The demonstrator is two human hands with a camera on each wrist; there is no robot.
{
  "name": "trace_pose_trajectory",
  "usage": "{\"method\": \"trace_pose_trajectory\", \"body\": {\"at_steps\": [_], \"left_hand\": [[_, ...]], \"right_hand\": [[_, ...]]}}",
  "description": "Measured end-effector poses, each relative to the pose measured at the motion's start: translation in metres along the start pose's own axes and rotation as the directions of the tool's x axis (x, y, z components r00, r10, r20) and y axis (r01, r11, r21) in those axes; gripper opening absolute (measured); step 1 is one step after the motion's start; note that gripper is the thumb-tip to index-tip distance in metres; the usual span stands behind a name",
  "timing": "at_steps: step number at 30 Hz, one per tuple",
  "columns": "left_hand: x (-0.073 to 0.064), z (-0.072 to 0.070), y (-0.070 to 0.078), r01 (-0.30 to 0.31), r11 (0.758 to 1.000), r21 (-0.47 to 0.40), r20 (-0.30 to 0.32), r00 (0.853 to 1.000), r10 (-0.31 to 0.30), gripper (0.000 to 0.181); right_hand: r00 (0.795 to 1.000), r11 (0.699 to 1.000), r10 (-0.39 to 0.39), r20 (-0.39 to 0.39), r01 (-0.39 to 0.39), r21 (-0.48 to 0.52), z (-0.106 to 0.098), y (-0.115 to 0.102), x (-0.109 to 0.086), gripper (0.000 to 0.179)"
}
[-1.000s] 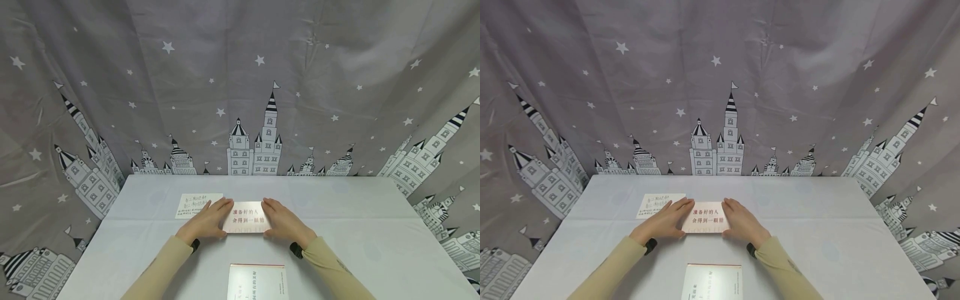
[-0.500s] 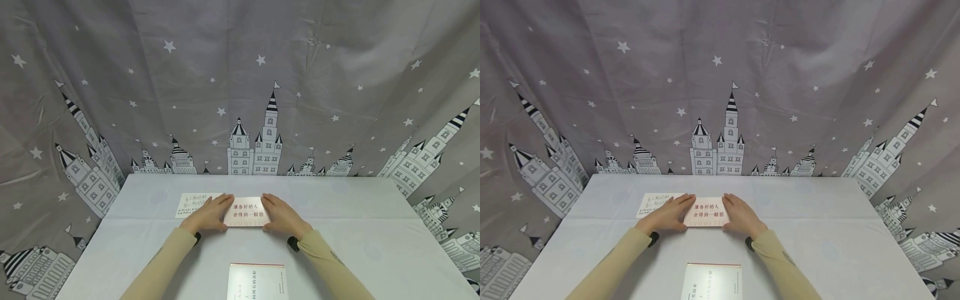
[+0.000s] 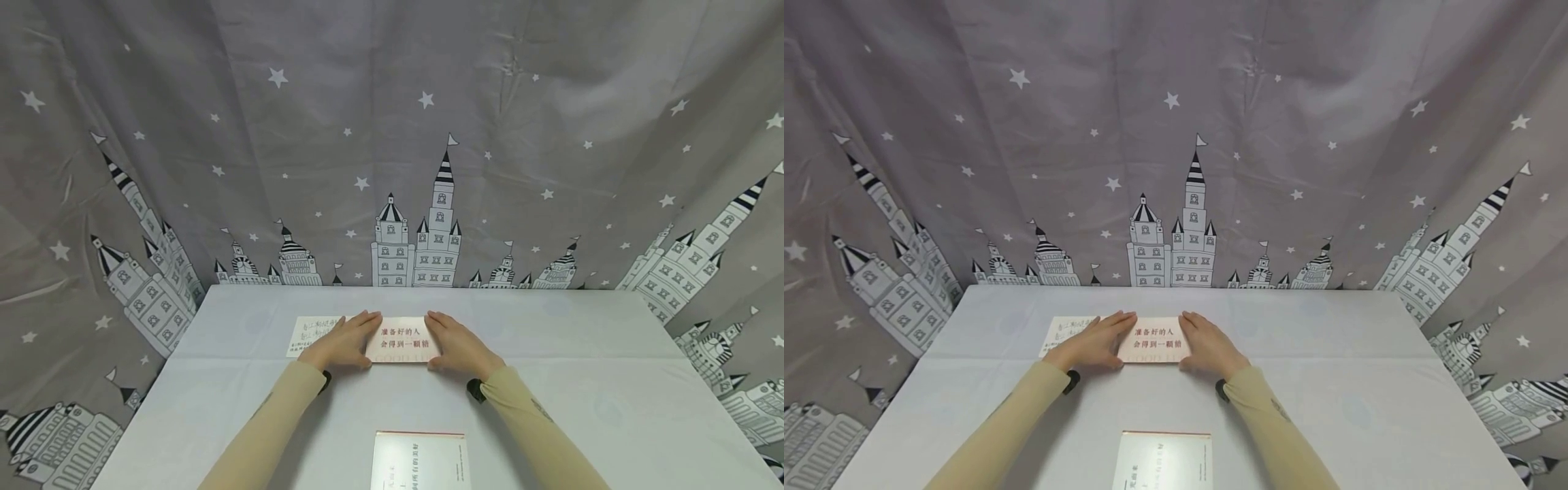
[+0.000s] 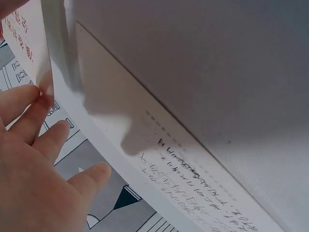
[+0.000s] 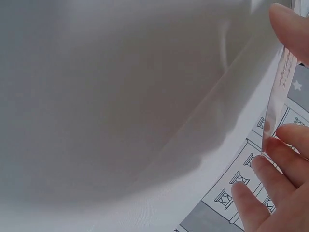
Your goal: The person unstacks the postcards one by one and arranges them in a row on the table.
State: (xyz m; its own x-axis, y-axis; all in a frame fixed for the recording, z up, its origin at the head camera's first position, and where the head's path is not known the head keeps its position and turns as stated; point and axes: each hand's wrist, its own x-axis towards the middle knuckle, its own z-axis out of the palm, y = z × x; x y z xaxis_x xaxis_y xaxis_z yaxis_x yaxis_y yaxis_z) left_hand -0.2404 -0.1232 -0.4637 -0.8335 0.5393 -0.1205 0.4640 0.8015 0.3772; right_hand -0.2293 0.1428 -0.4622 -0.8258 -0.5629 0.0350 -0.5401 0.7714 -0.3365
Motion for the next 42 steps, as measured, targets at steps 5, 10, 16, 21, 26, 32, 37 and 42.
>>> {"method": "trace_pose_trajectory", "body": {"at_steps": [5, 10, 16, 21, 26, 32, 37, 42], "left_hand": [[0.003, -0.001, -0.001, 0.01, 0.999, -0.031, 0.004, 1.0, -0.01, 0.091], [0.006, 0.0, -0.004, 0.025, 0.999, -0.041, 0.006, 1.0, -0.025, 0.092], [0.009, 0.001, -0.006, 0.031, 0.999, -0.043, 0.018, 0.999, -0.03, 0.091], [0.012, 0.003, -0.008, 0.045, 0.997, -0.066, 0.024, 0.999, -0.044, 0.092], [0.013, 0.003, -0.007, 0.058, 0.994, -0.089, 0.035, 0.998, -0.055, 0.091], [0.014, 0.003, -0.008, 0.072, 0.994, -0.087, 0.048, 0.997, -0.068, 0.091], [0.014, 0.003, -0.008, 0.08, 0.993, -0.089, 0.056, 0.996, -0.075, 0.091], [0.015, 0.003, -0.01, 0.082, 0.993, -0.09, 0.057, 0.995, -0.077, 0.093]], "right_hand": [[1.0, 1.0, 0.016, 0.018, -0.016, 0.009, -0.002, 0.001, 0.005, 0.093], [0.999, 1.0, 0.017, 0.041, -0.018, 0.022, -0.002, 0.003, 0.009, 0.094], [0.998, 0.999, 0.025, 0.06, -0.028, 0.042, 0.001, 0.007, 0.013, 0.093], [0.998, 0.998, 0.027, 0.064, -0.031, 0.056, 0.004, 0.011, 0.015, 0.091], [0.997, 0.997, 0.026, 0.072, -0.031, 0.07, 0.007, 0.014, 0.017, 0.09], [0.996, 0.995, 0.02, 0.084, -0.028, 0.099, 0.007, 0.015, 0.018, 0.09], [0.995, 0.99, 0.032, 0.093, -0.044, 0.137, 0.008, 0.017, 0.017, 0.089], [0.994, 0.984, 0.054, 0.097, -0.069, 0.164, 0.01, 0.019, 0.016, 0.089]]}}
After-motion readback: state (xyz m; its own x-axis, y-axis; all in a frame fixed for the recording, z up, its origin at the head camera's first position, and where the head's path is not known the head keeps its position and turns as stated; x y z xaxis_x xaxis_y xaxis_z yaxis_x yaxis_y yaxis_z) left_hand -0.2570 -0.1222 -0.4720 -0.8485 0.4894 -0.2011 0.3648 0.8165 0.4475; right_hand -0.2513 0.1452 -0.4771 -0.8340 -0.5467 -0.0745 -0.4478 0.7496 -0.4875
